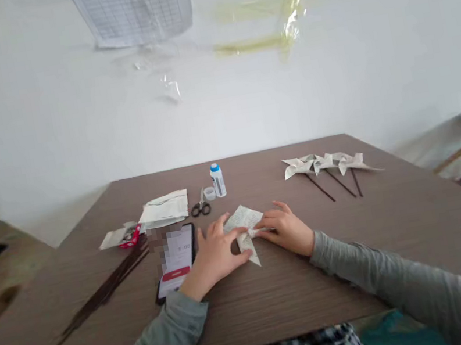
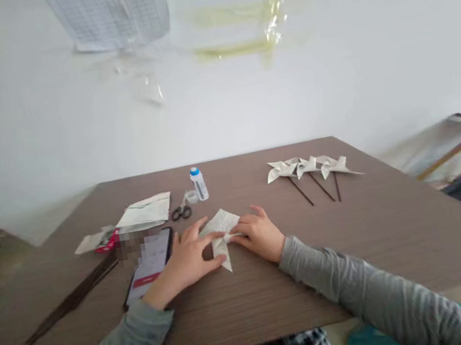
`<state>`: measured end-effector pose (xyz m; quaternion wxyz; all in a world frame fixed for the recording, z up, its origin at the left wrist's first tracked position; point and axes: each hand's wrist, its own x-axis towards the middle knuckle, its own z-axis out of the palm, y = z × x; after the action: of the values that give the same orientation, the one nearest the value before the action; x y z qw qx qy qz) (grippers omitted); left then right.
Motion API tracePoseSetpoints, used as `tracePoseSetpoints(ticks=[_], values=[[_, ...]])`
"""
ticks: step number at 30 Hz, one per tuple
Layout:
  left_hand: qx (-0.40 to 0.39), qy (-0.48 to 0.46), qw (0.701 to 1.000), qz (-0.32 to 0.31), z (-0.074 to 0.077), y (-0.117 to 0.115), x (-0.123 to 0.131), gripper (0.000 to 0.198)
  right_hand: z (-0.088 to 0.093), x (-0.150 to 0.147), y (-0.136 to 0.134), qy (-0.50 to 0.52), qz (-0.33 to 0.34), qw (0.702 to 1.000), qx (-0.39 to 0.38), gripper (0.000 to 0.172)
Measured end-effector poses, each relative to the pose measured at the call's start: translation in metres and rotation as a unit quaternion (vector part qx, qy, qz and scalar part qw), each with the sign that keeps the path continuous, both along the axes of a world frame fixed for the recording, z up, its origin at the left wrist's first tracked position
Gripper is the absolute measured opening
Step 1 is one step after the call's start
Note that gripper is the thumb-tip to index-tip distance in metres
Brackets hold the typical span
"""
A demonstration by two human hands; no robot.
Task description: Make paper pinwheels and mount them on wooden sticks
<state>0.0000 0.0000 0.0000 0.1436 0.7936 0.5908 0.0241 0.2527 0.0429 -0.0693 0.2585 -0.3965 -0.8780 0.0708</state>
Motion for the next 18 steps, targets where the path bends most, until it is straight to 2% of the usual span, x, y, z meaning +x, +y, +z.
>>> tracePoseSetpoints(ticks=[7,18], values=[[0.000,0.003,1.000,-0.005,0.0014,0.0013,0.0000,0.057,-0.0010,0.0005,-0.0023,0.016,0.005,0.999,0.041,0.023],[0.007,-0.002,1.000,-0.004,-0.0017,0.0035,-0.0007,0.058,-0.0008,0.0020,-0.0015,0.019,0.004,1.000,0.022,0.015]])
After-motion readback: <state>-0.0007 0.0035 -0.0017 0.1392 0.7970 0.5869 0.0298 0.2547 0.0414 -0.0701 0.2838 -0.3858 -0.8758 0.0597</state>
